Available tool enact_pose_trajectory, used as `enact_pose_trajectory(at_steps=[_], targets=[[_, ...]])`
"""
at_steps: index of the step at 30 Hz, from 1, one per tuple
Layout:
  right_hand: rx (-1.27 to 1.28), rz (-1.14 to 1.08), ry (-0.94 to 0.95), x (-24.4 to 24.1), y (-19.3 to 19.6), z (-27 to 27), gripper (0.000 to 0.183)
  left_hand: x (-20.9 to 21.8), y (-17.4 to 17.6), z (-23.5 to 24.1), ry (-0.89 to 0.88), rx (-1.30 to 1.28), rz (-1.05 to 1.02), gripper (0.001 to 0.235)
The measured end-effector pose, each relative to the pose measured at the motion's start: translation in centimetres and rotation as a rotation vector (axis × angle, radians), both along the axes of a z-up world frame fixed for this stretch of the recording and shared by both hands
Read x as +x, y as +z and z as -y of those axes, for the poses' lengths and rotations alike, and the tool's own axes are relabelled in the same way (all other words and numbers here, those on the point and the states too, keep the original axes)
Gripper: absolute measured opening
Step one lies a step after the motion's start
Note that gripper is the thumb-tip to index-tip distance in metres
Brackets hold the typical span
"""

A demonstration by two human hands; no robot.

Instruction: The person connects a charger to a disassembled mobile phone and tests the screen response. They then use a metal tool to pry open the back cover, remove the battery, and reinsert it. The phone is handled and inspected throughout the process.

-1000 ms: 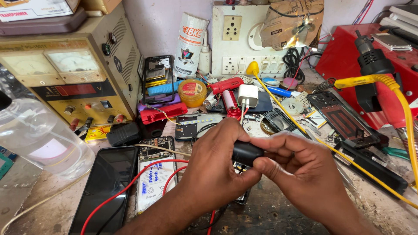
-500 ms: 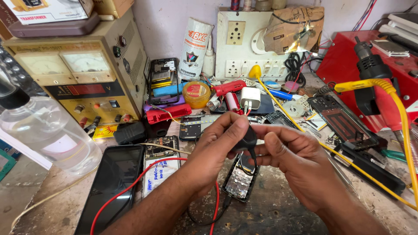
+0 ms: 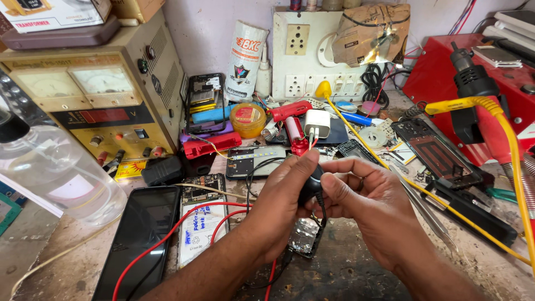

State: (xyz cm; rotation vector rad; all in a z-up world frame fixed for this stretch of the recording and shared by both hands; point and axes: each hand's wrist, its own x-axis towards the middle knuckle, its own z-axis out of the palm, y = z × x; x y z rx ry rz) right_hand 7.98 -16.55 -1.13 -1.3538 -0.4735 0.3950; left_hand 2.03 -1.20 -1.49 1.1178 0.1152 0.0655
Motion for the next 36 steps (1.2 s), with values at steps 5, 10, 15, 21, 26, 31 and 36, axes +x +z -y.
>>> enact_pose_trajectory(at_steps=[5,10,15,21,26,31,36], targets=[[-0.044,-0.152,0.096,0.4,0.4,0.2,0.035,-0.4,0.6,-0.6,-0.063,0.029,-0.006,0.038],[-0.021,-0.063,0.142,0.0,0.4,0.0,0.040,-0.3,0.5,-0.9,-0.031,0.055,0.059,0.037],[-0.190,0.403,-0.073,-0.8,-0.5,-0.5,0.056,-0.1,0.1,-0.7,0.086,0.051,0.064,0.037],[-0.122,0.309,-0.091,-0.6,-1.0,-0.4,0.033,0.3,-0.7,-0.9,0.050,-0.061,0.170,0.033],[-0.198,0.483,-0.256,-1.2,-0.5,0.1,0.030,0.3,-0.8,-0.3,0.043,0.005,0.204,0.030],[-0.291,0.748,-0.464,-1.9,0.0,0.3,0.027,-0.3,-0.5,-0.8,0.062,0.362,0.308,0.045],[-0.269,0.720,-0.426,-1.5,-0.1,0.3,0.022,-0.3,0.0,-1.7,0.007,0.253,0.465,0.061]])
